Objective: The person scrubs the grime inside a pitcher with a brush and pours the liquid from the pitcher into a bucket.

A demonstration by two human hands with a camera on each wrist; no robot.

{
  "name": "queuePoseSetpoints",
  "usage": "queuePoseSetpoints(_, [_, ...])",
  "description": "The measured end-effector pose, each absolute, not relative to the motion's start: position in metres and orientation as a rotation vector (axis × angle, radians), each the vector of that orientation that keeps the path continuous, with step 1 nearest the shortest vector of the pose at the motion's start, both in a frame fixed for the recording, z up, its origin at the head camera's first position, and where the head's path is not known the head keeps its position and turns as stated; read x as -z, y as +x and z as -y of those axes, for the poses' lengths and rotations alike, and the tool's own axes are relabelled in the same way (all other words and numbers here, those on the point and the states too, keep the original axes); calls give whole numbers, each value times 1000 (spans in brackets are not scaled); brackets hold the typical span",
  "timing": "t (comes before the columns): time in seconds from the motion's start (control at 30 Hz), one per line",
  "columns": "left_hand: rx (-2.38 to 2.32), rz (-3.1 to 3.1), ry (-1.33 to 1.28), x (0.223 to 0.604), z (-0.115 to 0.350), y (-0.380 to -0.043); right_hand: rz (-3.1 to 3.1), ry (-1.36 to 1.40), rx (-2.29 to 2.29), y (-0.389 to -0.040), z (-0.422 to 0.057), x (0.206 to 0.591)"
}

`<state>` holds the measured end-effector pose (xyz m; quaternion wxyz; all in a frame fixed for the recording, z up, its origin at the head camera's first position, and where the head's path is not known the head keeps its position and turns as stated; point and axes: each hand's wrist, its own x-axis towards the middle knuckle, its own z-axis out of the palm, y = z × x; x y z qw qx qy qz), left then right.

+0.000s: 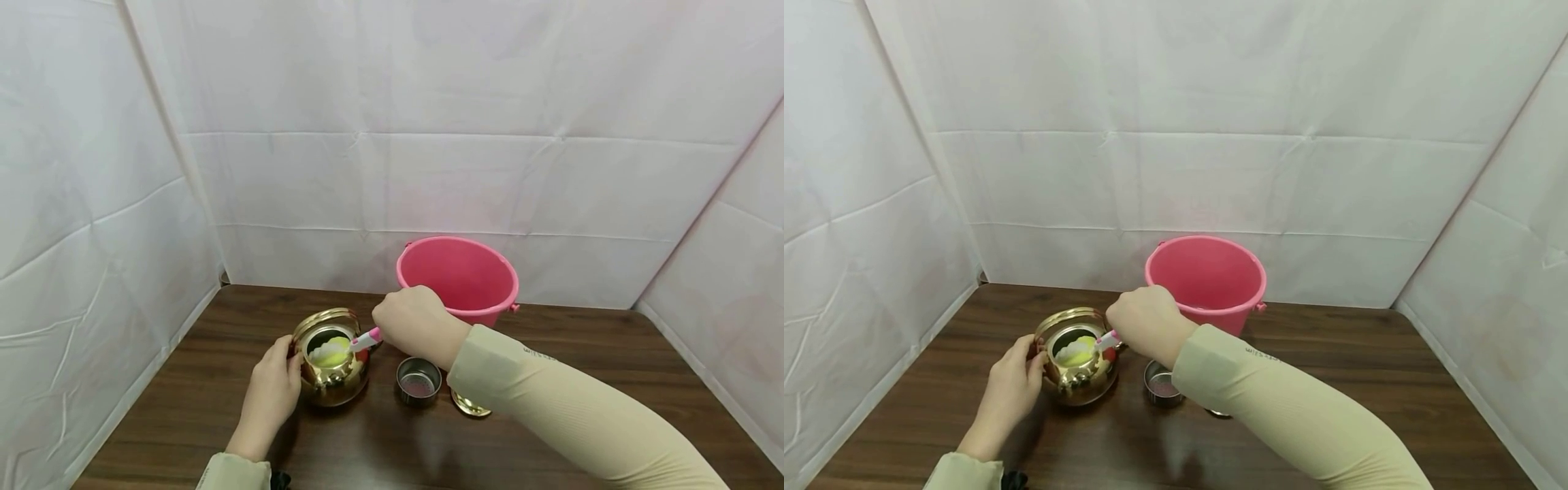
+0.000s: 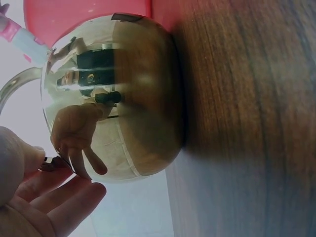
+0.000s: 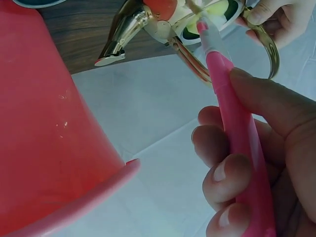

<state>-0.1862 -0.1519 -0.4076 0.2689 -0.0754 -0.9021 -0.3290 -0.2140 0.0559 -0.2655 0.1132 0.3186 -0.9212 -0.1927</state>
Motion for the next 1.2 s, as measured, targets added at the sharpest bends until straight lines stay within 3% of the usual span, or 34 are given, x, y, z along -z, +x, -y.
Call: queuePoseSetpoints(1.2, [886,2392,-224,410,147,-184,2526,998,668,-221,-60,283])
